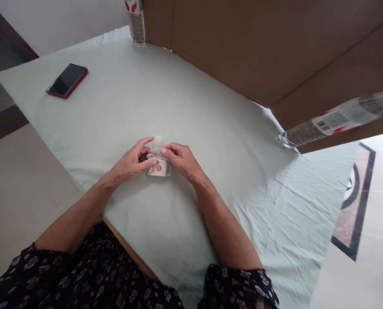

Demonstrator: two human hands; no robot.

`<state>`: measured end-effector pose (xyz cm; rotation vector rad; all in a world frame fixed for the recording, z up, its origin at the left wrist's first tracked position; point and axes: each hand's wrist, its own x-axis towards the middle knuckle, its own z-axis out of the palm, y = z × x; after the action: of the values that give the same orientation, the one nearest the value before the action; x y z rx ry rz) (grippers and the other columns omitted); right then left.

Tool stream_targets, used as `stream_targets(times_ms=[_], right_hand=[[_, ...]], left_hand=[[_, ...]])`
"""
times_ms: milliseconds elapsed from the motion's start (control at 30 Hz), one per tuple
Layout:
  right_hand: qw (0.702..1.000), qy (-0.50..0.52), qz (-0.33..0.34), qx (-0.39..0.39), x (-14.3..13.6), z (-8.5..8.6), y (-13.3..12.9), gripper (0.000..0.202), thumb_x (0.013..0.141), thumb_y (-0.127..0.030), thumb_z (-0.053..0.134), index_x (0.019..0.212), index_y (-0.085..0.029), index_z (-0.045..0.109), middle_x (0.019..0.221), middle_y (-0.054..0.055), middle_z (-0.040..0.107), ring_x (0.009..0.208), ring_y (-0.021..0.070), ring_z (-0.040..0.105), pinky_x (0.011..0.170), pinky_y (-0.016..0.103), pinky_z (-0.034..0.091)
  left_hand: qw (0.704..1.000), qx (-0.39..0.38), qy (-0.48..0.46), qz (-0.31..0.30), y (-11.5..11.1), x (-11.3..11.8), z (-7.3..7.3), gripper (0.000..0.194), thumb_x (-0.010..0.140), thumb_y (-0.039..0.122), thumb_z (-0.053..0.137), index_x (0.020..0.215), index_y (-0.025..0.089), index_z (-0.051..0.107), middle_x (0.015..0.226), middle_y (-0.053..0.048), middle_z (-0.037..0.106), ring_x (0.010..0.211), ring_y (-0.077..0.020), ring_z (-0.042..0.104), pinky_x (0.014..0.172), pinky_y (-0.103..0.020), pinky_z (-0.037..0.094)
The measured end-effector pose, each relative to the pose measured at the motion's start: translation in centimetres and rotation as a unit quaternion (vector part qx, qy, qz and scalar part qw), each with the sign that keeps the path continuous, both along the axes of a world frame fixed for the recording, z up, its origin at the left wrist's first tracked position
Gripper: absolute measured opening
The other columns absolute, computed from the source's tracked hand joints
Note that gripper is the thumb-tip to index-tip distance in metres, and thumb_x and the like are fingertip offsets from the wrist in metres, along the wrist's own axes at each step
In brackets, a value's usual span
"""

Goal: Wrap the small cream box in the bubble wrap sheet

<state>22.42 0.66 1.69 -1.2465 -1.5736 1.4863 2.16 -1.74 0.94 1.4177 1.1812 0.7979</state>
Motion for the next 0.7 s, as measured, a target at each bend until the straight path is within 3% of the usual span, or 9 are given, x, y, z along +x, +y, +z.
stream_targets(times_ms=[100,167,500,700], right_hand=[[0.999,-0.02,0.025,0.005,0.5,0.3,-0.7,0.058,0.077,-0.051,0.079,0.125,-0.021,0.068,0.104,0.006,0.072,0.092,0.0209,0.067,0.081,0.035,0.053],[0.999,-0.034,0.023,0.019,0.6,0.2,-1.1,0.071,0.072,-0.047,0.084,0.134,-0.02,0.062,0.108,0.007,0.071,0.095,0.0221,0.068,0.083,0.036,0.054],[1.0,-0.005,-0.011,-0.004,-0.1,-0.9,-1.7,0.075,0.072,-0.048,0.083,0.136,-0.016,0.06,0.115,0.011,0.072,0.1,0.0246,0.07,0.086,0.039,0.057],[0.999,0.013,-0.044,0.015,0.0,-1.0,-1.3,0.062,0.076,-0.055,0.079,0.126,-0.02,0.066,0.114,0.01,0.074,0.104,0.0257,0.07,0.096,0.043,0.055]], left_hand=[[1.0,-0.005,-0.023,0.009,0.0,0.1,0.0,0.082,0.083,0.042,0.07,0.153,0.016,0.038,0.111,-0.009,0.068,0.084,-0.0143,0.062,0.075,-0.028,0.048],[0.999,-0.007,-0.029,0.013,0.0,0.2,-0.1,0.082,0.082,0.041,0.07,0.153,0.015,0.038,0.109,-0.008,0.067,0.082,-0.0136,0.062,0.074,-0.027,0.048],[1.0,-0.018,-0.003,-0.012,-0.2,0.1,0.5,0.086,0.078,0.031,0.066,0.156,0.014,0.033,0.109,-0.007,0.069,0.077,-0.0123,0.057,0.072,-0.027,0.045],[0.999,-0.036,-0.011,-0.006,-0.2,0.2,0.6,0.086,0.079,0.034,0.068,0.156,0.014,0.035,0.115,-0.009,0.069,0.084,-0.0145,0.059,0.075,-0.029,0.046]])
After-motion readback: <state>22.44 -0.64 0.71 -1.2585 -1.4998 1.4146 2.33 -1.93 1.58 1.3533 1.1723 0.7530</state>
